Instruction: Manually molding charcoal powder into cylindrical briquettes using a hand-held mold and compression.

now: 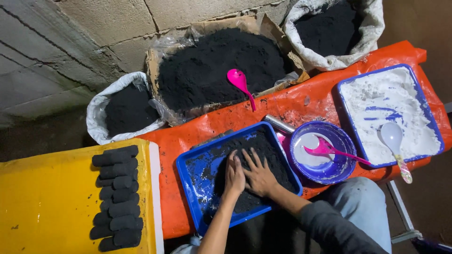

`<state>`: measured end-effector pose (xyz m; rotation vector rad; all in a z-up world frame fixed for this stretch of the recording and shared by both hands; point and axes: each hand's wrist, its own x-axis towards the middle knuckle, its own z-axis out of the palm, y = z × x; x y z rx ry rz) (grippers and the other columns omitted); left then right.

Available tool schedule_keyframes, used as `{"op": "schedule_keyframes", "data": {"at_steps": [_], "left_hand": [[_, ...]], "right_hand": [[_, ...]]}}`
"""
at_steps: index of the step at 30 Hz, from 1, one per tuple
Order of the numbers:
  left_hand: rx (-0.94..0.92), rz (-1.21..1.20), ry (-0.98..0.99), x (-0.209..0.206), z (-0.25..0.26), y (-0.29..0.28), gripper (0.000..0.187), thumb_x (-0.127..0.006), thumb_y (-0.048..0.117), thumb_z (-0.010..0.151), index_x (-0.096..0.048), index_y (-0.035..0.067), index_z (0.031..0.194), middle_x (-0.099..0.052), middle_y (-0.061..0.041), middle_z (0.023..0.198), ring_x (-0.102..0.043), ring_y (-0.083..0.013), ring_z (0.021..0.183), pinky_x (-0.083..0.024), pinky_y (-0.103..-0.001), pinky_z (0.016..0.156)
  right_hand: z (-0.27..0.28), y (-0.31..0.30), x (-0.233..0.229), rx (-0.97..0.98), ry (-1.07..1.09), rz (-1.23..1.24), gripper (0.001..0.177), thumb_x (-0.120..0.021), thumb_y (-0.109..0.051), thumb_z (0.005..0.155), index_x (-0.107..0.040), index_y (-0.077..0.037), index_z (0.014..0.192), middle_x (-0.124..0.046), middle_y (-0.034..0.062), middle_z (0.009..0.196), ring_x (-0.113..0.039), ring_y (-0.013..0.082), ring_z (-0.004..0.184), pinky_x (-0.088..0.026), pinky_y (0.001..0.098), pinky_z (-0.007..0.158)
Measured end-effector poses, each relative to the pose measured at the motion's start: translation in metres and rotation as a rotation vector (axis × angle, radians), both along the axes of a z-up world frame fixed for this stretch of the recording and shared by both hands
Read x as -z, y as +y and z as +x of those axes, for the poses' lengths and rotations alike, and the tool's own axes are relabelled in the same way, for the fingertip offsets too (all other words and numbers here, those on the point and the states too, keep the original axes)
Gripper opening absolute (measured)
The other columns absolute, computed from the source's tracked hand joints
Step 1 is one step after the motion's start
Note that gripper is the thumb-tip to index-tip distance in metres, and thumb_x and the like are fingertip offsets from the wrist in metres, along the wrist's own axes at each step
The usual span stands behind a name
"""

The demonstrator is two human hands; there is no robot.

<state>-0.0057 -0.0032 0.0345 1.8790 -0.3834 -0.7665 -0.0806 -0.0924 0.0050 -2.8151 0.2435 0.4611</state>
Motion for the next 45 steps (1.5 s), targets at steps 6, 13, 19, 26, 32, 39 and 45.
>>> {"op": "schedule_keyframes", "data": {"at_steps": [6,13,19,26,32,39,45], "left_hand": [[0.022,0.031,-0.091,0.015,0.000,-0.003,0.048,-0.021,0.034,0.092,-0.037,0.006,0.129,-0.036,-0.021,0.132,-0.031,-0.0333,0.126,-0.024,-0.041,0.105],[-0.117,0.138,-0.438,0.036,-0.010,0.011,0.041,-0.032,0.028,0.092,-0.040,0.011,0.128,-0.033,-0.021,0.132,-0.027,-0.0361,0.127,-0.022,-0.046,0.103],[-0.208,0.377,-0.524,0.048,0.000,0.012,0.054,-0.034,0.031,0.088,-0.026,0.004,0.134,-0.018,-0.026,0.139,-0.011,-0.0372,0.132,-0.009,-0.046,0.106],[-0.048,-0.011,-0.451,0.058,0.008,0.002,0.057,-0.017,0.034,0.089,-0.030,0.003,0.134,-0.029,-0.026,0.134,-0.024,-0.0384,0.126,-0.014,-0.045,0.104],[-0.085,-0.471,-0.120,0.045,-0.004,-0.006,0.056,-0.020,0.040,0.091,-0.035,0.005,0.131,-0.042,-0.020,0.130,-0.036,-0.0301,0.123,-0.024,-0.040,0.102],[-0.275,-0.250,-0.183,0.049,0.008,-0.001,0.050,-0.021,0.039,0.090,-0.034,0.013,0.131,-0.047,-0.011,0.125,-0.044,-0.0210,0.117,-0.029,-0.034,0.101],[-0.200,-0.144,-0.275,0.056,0.001,0.002,0.045,-0.024,0.027,0.091,-0.037,0.004,0.128,-0.044,-0.020,0.125,-0.041,-0.0329,0.118,-0.029,-0.039,0.101]], "right_hand": [[0.005,-0.017,0.084,-0.030,-0.154,-0.073,0.036,-0.043,-0.038,0.081,-0.042,-0.018,0.111,-0.031,0.0109,0.120,-0.020,0.0337,0.127,-0.033,0.0515,0.095],[0.002,-0.028,0.008,0.282,-0.228,0.136,0.061,-0.044,-0.046,0.078,-0.032,-0.021,0.133,-0.028,0.0158,0.133,-0.013,0.0351,0.131,-0.021,0.0621,0.096],[0.033,-0.036,0.016,0.421,-0.316,0.209,0.070,-0.040,-0.046,0.084,-0.018,-0.010,0.139,-0.020,0.0239,0.138,-0.016,0.0364,0.132,-0.023,0.0556,0.101],[0.013,-0.021,0.062,-0.036,-0.538,0.205,0.045,-0.047,-0.032,0.082,-0.046,-0.010,0.122,-0.042,0.0146,0.121,-0.035,0.0319,0.121,-0.035,0.0493,0.089],[-0.012,-0.010,0.018,-0.032,-0.428,0.222,0.069,-0.052,-0.041,0.074,-0.029,-0.015,0.134,-0.027,0.0192,0.129,-0.023,0.0418,0.122,-0.033,0.0554,0.090],[0.010,-0.003,0.036,-0.136,-0.306,-0.020,0.064,-0.048,-0.053,0.074,-0.038,-0.021,0.129,-0.016,0.0169,0.142,-0.010,0.0384,0.132,-0.022,0.0584,0.095],[0.017,-0.017,0.162,-0.209,-0.521,-0.030,0.033,-0.052,-0.043,0.074,-0.055,-0.016,0.094,-0.040,0.0099,0.102,-0.038,0.0370,0.105,-0.037,0.0487,0.086]]}}
